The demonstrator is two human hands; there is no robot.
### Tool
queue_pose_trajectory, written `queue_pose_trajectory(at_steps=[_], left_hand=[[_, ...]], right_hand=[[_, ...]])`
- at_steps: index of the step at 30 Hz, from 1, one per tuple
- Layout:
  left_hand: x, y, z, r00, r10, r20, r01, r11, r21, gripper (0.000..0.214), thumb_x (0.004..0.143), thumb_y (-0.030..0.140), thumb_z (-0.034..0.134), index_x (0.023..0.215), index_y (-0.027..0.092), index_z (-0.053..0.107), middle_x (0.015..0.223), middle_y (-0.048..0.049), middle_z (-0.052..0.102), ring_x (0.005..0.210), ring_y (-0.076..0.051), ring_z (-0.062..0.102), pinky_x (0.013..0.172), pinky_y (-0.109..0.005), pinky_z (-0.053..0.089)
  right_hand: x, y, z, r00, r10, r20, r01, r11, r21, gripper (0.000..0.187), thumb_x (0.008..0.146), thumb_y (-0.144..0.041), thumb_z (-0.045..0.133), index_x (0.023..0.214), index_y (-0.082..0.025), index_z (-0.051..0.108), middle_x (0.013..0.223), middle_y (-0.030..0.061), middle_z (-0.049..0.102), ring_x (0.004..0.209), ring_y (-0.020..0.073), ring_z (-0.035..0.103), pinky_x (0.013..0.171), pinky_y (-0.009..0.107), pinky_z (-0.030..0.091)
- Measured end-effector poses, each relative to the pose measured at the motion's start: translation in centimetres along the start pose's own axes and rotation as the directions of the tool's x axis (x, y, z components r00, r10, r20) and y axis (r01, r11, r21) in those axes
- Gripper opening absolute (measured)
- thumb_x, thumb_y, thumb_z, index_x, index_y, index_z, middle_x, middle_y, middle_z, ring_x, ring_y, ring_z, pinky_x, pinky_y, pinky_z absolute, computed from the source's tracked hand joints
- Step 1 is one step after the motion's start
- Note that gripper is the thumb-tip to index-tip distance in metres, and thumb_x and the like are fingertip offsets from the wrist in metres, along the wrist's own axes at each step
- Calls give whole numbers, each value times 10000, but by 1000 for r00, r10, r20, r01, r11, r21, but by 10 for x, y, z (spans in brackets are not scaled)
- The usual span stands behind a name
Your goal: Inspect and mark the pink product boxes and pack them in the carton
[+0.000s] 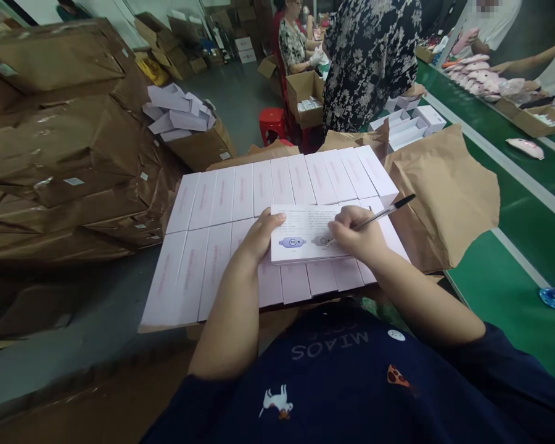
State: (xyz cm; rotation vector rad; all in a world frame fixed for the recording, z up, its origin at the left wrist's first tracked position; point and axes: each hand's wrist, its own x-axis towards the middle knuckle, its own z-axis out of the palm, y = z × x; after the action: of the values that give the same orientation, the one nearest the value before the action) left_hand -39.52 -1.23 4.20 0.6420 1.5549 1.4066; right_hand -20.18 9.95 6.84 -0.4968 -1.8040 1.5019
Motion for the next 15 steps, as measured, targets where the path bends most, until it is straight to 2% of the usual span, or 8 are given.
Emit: queue_pose_trajectory(at_steps=[2, 4, 6, 7, 9, 11, 13, 15], left_hand=[[2, -3, -1, 1000, 8, 1, -8, 1000, 6, 662, 713, 605, 698, 1183, 146, 621, 1067, -144, 729, 1025, -372, 675, 898, -501, 515], [3, -6, -2, 1000, 6, 6, -6, 1000, 5, 714, 734, 674, 681, 1224, 158, 616, 1119, -158, 724, 1080, -385, 662, 921, -503, 510], [0, -9, -7, 1000, 16, 8, -16, 1000, -5, 822, 763, 784, 599, 1345, 206, 558, 1236, -164, 693, 1202, -399, 612, 980, -521, 484], [-4, -9, -10, 999, 44, 20, -44, 999, -7, 884, 772, 835, 538, 1429, 245, 489, 1318, -159, 657, 1280, -397, 565, 1027, -535, 456], [-15, -10, -18, 981, 158, 110, -159, 987, 2, 1009, 756, 896, 459, 1566, 322, 281, 1496, -141, 526, 1426, -377, 429, 1136, -557, 359], [-28, -11, -24, 926, 266, 267, -293, 954, 67, 1136, 720, 860, 571, 1614, 354, 84, 1638, -132, 327, 1522, -362, 270, 1216, -561, 240], [-35, -15, -25, 885, 286, 368, -381, 899, 216, 1316, 635, 674, 822, 1616, 352, 7, 1691, -139, 167, 1553, -383, 165, 1241, -579, 174], [-35, -21, -19, 888, 301, 347, -422, 831, 361, 1436, 533, 438, 953, 1615, 334, 15, 1696, -157, 106, 1550, -420, 136, 1238, -608, 173]], right_hand=[[1, 3, -2, 997, 15, -74, -2, 986, 167, 513, 779, -633, 682, 627, -247, 380, 502, -85, 387, 418, 70, 310, 412, 245, 257], [0, 4, -8, 989, -36, -142, 63, 980, 190, 543, 781, -745, 627, 681, -255, 417, 520, -85, 398, 408, 76, 314, 400, 251, 280], [-3, 0, -18, 968, -178, -175, 181, 983, 3, 461, 819, -663, 667, 718, -252, 485, 581, -56, 490, 469, 98, 427, 472, 279, 396], [-6, -3, -23, 956, -255, -144, 239, 964, -119, 360, 860, -570, 677, 767, -250, 539, 656, -28, 573, 544, 120, 518, 555, 306, 468], [-10, -11, -33, 933, -361, 9, 346, 887, -306, 138, 950, -396, 600, 944, -259, 616, 891, 24, 702, 760, 170, 658, 751, 373, 545], [-12, -19, -36, 895, -387, 221, 445, 804, -394, 146, 986, -362, 520, 1064, -268, 600, 1151, 60, 717, 1027, 229, 686, 940, 467, 529], [-10, -25, -28, 857, -337, 391, 502, 722, -477, 269, 918, -472, 607, 1060, -247, 563, 1374, 113, 627, 1314, 341, 549, 1095, 614, 401], [-3, -28, -11, 844, -210, 493, 498, 649, -575, 549, 732, -578, 767, 1061, -216, 519, 1537, 200, 453, 1458, 473, 327, 1135, 748, 228]])
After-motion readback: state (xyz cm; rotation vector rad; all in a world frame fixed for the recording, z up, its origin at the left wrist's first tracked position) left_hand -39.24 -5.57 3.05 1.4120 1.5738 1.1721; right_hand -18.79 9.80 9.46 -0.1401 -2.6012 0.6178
